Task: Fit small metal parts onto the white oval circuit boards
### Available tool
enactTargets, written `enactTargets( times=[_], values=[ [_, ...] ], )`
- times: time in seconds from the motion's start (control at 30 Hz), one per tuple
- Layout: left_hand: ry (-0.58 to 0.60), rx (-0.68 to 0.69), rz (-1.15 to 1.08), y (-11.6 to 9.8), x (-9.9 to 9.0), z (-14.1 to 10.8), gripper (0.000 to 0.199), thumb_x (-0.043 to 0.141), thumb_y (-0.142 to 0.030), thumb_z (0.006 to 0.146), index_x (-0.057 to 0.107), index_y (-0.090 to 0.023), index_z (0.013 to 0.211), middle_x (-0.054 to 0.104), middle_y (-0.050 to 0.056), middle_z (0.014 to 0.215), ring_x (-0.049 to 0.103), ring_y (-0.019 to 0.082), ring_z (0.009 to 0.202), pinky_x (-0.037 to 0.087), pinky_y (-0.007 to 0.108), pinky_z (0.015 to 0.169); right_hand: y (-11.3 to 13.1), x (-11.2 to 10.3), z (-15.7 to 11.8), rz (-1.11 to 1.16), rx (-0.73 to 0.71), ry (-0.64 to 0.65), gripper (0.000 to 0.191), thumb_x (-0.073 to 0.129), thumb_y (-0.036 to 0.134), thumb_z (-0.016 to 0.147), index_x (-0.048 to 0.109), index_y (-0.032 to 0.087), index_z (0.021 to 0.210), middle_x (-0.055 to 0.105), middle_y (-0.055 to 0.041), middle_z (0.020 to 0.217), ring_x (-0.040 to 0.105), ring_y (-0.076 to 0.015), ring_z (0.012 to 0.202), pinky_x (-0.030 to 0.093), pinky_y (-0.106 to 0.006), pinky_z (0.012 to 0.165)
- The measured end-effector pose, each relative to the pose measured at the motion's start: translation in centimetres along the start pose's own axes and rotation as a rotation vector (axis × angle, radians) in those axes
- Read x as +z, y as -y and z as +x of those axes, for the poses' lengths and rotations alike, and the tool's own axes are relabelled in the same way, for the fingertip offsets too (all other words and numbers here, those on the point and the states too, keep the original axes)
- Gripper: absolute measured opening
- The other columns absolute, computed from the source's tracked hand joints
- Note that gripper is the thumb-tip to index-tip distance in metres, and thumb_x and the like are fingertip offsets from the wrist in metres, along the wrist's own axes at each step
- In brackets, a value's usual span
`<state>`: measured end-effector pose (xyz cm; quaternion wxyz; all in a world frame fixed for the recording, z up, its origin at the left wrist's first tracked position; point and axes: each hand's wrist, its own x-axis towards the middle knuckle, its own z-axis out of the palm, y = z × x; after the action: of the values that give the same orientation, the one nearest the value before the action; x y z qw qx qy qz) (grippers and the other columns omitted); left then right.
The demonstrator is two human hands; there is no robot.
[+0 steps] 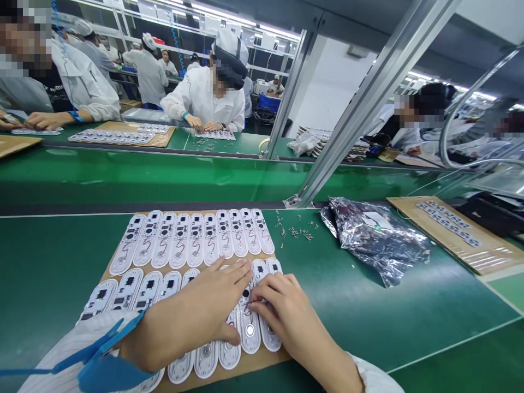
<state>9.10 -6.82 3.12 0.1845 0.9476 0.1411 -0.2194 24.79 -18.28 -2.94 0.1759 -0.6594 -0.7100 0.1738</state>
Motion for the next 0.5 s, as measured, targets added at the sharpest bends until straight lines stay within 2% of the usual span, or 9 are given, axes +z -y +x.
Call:
enactTargets(
  times=[0.1, 0.23, 0.5],
  values=[
    [0.016, -0.005, 0.000, -0.1, -0.2, 0.0, 0.096, 0.074, -0.044, 0.083, 0.021, -0.004, 0.153, 0.012, 0.017, 0.160, 0.011, 0.026, 0.152, 0.012, 0.049, 0.124, 0.1, -0.1, 0.3, -0.028, -0.023, 0.024, 0.014, 0.049, 0.023, 0.101, 0.060, 0.024, 0.093, 0.063, -0.0018, 0.096, 0.055, -0.0197, 0.085, 0.041, -0.035, 0.076],
    [-0.014, 0.022, -0.021, 0.3, 0.5, 0.3, 0.108, 0.081, -0.049, 0.074, 0.022, -0.004, 0.153, 0.014, 0.020, 0.159, 0.014, 0.028, 0.151, 0.012, 0.050, 0.124, 0.1, -0.1, 0.5, -0.051, -0.050, 0.040, 0.013, 0.049, 0.021, 0.100, 0.059, 0.022, 0.092, 0.063, -0.0026, 0.095, 0.055, -0.0204, 0.085, 0.040, -0.035, 0.075],
    [-0.047, 0.036, -0.062, 0.8, 1.1, 0.6, 0.120, 0.087, -0.052, 0.063, 0.022, -0.005, 0.153, 0.017, 0.019, 0.160, 0.017, 0.029, 0.151, 0.012, 0.052, 0.123, 0.0, -0.6, 0.8, -0.023, -0.071, 0.097, 0.015, 0.047, 0.024, 0.102, 0.060, 0.021, 0.094, 0.062, -0.0026, 0.096, 0.053, -0.0197, 0.086, 0.037, -0.035, 0.078]
  ],
)
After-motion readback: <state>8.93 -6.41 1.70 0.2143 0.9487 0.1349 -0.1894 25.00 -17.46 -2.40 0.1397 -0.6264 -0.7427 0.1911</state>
